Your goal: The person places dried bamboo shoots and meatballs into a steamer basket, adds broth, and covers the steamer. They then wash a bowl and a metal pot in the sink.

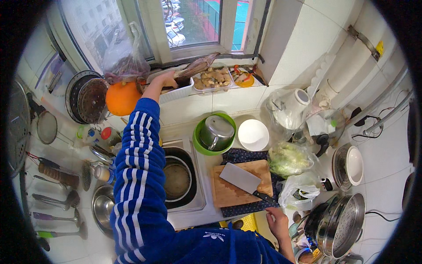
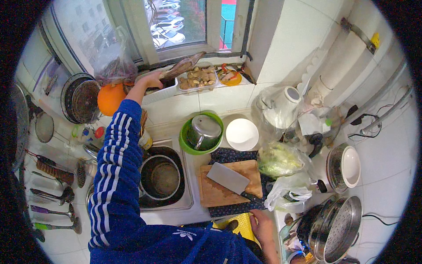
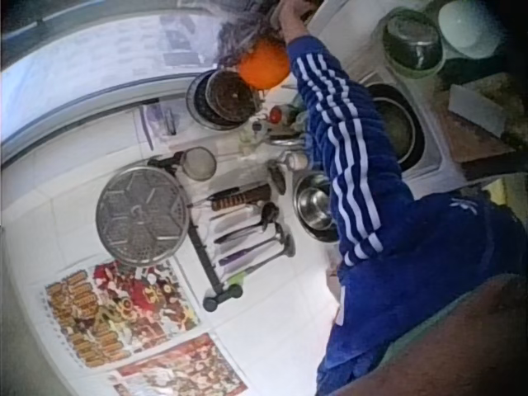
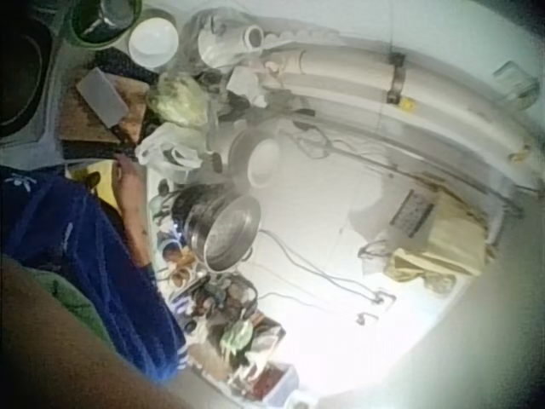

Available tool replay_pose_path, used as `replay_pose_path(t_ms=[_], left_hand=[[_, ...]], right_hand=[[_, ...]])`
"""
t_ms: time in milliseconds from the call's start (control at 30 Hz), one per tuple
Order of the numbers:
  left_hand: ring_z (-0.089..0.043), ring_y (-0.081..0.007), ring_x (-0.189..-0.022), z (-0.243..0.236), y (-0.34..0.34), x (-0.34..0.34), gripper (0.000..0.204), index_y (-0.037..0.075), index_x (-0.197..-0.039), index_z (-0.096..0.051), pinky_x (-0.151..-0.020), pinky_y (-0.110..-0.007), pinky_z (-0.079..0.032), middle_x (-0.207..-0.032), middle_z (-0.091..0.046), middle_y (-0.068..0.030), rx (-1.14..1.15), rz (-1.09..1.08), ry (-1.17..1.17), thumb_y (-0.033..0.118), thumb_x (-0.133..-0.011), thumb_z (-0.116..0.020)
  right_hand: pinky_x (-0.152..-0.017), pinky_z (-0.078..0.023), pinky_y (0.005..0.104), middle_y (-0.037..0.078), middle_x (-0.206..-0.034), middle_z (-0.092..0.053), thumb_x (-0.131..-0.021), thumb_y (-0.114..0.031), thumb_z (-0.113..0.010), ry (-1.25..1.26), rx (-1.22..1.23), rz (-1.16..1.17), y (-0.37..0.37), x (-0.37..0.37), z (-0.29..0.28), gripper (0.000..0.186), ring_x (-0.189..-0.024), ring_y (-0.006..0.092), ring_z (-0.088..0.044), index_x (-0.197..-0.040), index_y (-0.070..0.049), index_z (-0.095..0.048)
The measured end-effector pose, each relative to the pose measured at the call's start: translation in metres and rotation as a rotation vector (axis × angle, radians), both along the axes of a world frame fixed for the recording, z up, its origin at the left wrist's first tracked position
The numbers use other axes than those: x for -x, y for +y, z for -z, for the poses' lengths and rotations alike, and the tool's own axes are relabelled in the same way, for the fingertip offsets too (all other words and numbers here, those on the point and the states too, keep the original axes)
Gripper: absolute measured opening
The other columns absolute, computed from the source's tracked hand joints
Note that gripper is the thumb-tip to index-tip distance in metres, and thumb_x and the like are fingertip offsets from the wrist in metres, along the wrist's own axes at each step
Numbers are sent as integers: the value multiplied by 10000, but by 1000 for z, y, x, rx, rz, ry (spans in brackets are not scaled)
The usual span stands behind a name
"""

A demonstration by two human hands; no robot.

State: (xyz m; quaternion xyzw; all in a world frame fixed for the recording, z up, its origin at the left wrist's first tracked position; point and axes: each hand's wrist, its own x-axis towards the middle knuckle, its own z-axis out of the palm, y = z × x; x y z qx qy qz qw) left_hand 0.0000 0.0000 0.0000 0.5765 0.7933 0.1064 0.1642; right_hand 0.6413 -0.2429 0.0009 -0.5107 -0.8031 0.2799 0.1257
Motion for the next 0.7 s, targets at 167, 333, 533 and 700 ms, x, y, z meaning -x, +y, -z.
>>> replay_pose_path(t_ms=[167,333,533,700], left_hand=[[-592,-325,-910,-12,-3,-4,532,-46,-980,-585,-776,-363,-483,-989,-599,-233,-108,-43,33,147,-507,-735],[-611,-342,-794,-36,-4,-13,372,-61,-829,-621,-699,-368,-491,-876,-624,-229,-133,-120,54,133,-525,-712],[-585,-237,-679,-89,-6,-12,280,-44,-774,-623,-638,-337,-451,-699,-609,-144,-342,-54,-53,119,-550,-662],[-548,-172,-653,-155,-14,-41,247,-22,-779,-623,-610,-302,-432,-703,-594,-72,-416,-26,-292,127,-583,-640]], right_hand=[[-710,-486,369,131,-937,-621,-770,-78,-589,-2,-5,14,0,-2,-3,170,-824,318,-602,-938,-66,-612],[-709,-485,367,131,-926,-624,-767,-75,-592,6,-31,12,1,-4,1,163,-823,318,-601,-928,-65,-613],[-713,-485,368,136,-908,-625,-767,-74,-593,25,-14,38,5,-8,3,159,-822,311,-603,-923,-56,-613],[-734,-481,351,135,-895,-629,-752,-58,-597,43,-41,35,6,-13,-7,170,-834,298,-607,-919,-40,-618]])
